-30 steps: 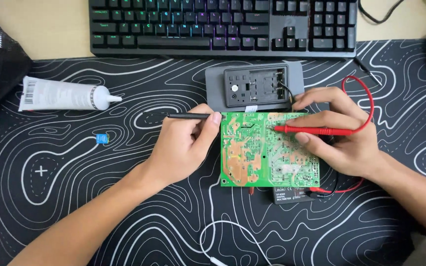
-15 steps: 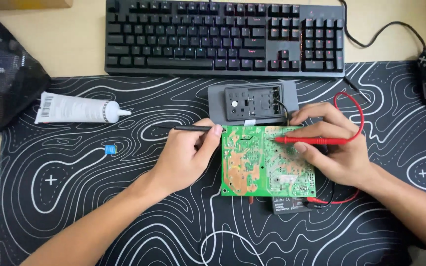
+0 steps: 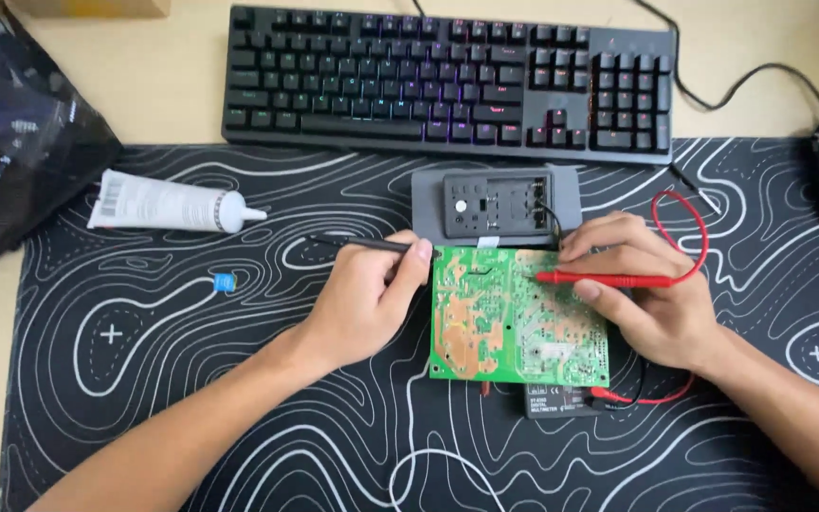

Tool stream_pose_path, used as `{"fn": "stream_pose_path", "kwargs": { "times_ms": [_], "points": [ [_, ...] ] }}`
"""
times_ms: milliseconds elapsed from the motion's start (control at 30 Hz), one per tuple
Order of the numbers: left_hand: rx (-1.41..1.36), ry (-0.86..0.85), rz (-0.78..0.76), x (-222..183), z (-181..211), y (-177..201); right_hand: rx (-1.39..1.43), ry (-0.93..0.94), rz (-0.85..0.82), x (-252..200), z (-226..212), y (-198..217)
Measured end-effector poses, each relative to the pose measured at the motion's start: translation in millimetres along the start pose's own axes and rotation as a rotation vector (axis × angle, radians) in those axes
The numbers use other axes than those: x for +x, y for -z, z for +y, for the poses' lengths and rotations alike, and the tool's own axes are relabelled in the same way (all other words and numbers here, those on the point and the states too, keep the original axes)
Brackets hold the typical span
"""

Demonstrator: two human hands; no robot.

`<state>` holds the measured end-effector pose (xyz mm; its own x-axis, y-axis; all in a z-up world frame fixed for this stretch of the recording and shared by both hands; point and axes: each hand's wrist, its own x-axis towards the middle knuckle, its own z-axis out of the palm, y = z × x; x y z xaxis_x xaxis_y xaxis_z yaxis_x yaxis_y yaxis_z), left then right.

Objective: Using a multimeter to test various electrical points on a circuit board for diagnostic purposes.

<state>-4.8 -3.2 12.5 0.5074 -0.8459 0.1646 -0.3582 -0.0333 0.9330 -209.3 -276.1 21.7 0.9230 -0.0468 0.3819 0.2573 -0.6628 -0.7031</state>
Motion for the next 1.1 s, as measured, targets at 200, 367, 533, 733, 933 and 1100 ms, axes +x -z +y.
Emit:
{"fn": "stream_pose_path", "kwargs": {
  "times_ms": [200,367,533,733,933,1100],
  "points": [
    [0.075,-0.006,0.039,-5.6,-4.1,-6.2,-0.048,0.011,-0.030,3.7,-2.8,5.9],
    [0.083,-0.039,0.054,0.6,-2.0,-3.4,-0.037,0.025,-0.022,14.1,0.5,8.8],
    [0.075,0.015,0.040,-6.2,-8.7,-7.3,-0.011,0.034,-0.004,8.0,-3.1,-0.5],
    [0.106,-0.080,0.111,-8.7,-26.7,-7.1,-0.005,0.025,0.109,7.4,-1.0,-11.1],
    [0.142,-0.087,0.091,-10.0,-23.7,-6.6,0.017,-0.025,0.090,7.2,-7.8,-11.1],
    [0.149,-0.066,0.095,-9.9,-19.7,-7.0,0.017,-0.050,0.087,2.2,0.8,-9.2]
  ]
}}
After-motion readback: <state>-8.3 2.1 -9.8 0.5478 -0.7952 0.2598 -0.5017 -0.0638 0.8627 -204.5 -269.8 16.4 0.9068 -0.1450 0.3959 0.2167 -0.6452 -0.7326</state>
